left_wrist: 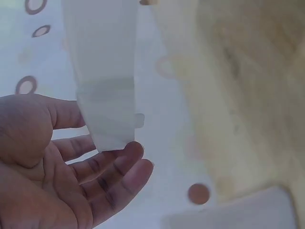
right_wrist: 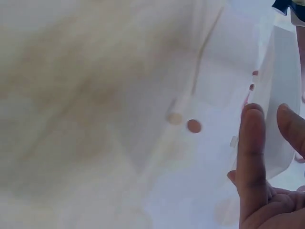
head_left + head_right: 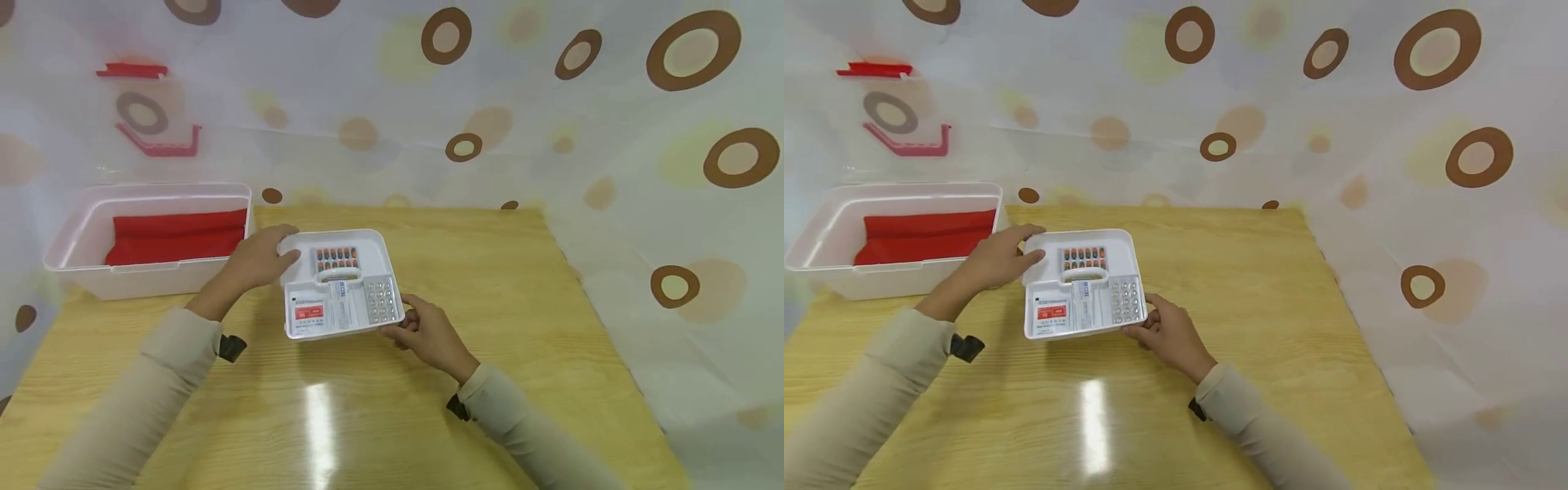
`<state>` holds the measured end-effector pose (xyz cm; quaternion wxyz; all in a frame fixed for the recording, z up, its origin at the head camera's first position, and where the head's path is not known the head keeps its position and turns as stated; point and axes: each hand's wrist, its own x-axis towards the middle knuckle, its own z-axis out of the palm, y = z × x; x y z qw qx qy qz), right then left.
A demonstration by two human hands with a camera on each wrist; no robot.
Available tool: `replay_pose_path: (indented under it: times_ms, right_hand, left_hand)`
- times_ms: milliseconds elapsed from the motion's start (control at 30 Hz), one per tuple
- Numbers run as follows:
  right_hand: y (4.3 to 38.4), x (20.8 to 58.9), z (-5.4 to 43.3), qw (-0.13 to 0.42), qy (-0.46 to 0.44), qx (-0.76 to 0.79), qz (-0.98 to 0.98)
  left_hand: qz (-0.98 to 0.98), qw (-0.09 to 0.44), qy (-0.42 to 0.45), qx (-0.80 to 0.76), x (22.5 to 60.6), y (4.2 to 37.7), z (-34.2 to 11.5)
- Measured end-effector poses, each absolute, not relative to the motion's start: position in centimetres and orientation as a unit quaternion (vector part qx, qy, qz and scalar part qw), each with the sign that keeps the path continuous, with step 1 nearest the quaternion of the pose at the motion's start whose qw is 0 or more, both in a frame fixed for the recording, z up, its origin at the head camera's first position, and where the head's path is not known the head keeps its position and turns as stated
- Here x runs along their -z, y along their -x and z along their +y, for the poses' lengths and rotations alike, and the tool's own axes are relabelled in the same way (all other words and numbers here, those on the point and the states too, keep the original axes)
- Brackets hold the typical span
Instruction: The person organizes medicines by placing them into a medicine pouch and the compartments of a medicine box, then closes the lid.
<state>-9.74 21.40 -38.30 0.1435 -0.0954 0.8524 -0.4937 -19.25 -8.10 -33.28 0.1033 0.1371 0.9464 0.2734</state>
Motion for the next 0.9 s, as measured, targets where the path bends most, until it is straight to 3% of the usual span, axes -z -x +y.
replay_pose_path:
  times_ms: [233, 500, 900]
  right_hand:
    - [11.1, 35.6, 17.7, 0.141, 0.124, 0.517, 0.835]
    - [14.5, 33.6, 12.9, 0.112, 0.157, 0.515, 0.835]
    - [20.5, 34.0, 5.5, 0.11, 0.088, 0.693, 0.707]
  left_hand:
    - [0.96, 0.069, -0.116, -0.247, 30.0, 20.2, -11.3]
    - [0.958, 0.09, -0.038, -0.269, 29.1, 20.6, -16.7]
    - [0.959, 0.039, 0.071, -0.273, 28.7, 19.3, -23.1]
